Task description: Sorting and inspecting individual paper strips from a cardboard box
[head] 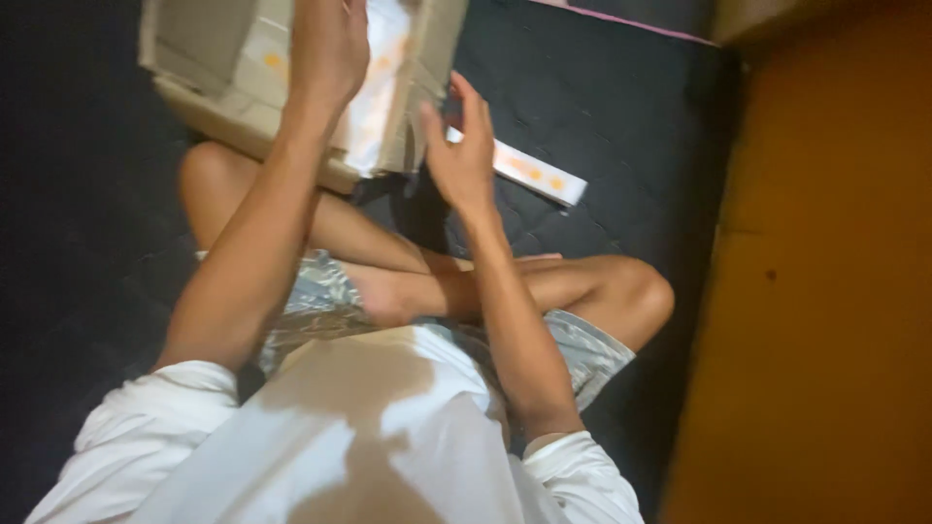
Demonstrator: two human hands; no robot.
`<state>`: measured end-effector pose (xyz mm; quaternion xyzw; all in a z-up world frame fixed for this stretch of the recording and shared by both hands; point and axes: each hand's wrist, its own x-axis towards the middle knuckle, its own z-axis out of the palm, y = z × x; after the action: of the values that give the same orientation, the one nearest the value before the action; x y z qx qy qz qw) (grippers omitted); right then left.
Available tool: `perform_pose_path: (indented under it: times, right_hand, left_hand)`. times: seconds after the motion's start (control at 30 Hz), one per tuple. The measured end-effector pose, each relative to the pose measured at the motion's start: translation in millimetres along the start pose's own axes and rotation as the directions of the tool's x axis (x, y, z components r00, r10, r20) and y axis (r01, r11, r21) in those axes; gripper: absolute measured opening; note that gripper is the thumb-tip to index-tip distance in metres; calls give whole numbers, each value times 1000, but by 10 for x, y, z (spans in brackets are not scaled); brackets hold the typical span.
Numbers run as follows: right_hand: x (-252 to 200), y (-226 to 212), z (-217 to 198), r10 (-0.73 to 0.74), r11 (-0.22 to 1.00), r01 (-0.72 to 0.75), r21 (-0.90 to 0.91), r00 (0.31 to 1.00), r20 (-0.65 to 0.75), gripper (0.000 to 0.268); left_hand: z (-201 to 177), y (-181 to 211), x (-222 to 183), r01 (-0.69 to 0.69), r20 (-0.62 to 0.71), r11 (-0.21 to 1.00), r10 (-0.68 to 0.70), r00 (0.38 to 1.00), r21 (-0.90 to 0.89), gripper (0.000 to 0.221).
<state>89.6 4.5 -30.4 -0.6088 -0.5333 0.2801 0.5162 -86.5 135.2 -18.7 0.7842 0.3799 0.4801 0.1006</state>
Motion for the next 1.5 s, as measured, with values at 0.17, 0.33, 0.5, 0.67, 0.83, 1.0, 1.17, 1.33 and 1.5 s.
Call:
perform_pose_path:
  times: [0.17, 0.33, 0.5, 0.67, 0.83, 1.0, 1.17, 1.33, 1.5]
  right_hand:
    - [-149, 192, 518, 126, 979, -84, -185, 965, 229, 85]
    - [-259, 241, 393, 171, 970, -128, -205, 963, 210, 83]
    - [-305, 331, 364, 163, 970, -125, -209, 971, 174, 85]
    - [-311, 227, 324, 188, 967, -145, -208, 961, 205, 85]
    - [-364, 388, 356, 150, 974, -115, -194, 972, 179, 87]
    - [-373, 537, 365, 123, 972, -89, -218, 981, 149, 90]
    - [-370, 385, 355, 153, 976, -121, -178, 973, 174, 87]
    - [-367, 503, 372, 116, 980, -85, -178, 978, 172, 88]
    - [-355, 422, 348, 168, 969, -131, -210, 972, 166, 87]
  left_hand:
    - [283, -455, -586, 670, 427, 645, -757, 494, 367, 26]
    - [539, -234, -886, 425, 529, 670, -742, 412, 609, 29]
    - [664, -173, -814, 234, 455, 697, -648, 611, 678, 54]
    - [632, -261, -791, 354, 312, 472, -851, 422, 807, 67]
    - [739, -321, -940, 321, 197, 422, -813, 548, 848, 46]
    - [788, -384, -915, 322, 175, 386, -831, 528, 864, 50]
    - [684, -279, -862, 244, 270, 345, -917, 294, 906, 30]
    - [895, -506, -1092, 366, 171, 391, -844, 508, 844, 33]
    - [842, -412, -1030, 270, 240, 376, -872, 426, 886, 32]
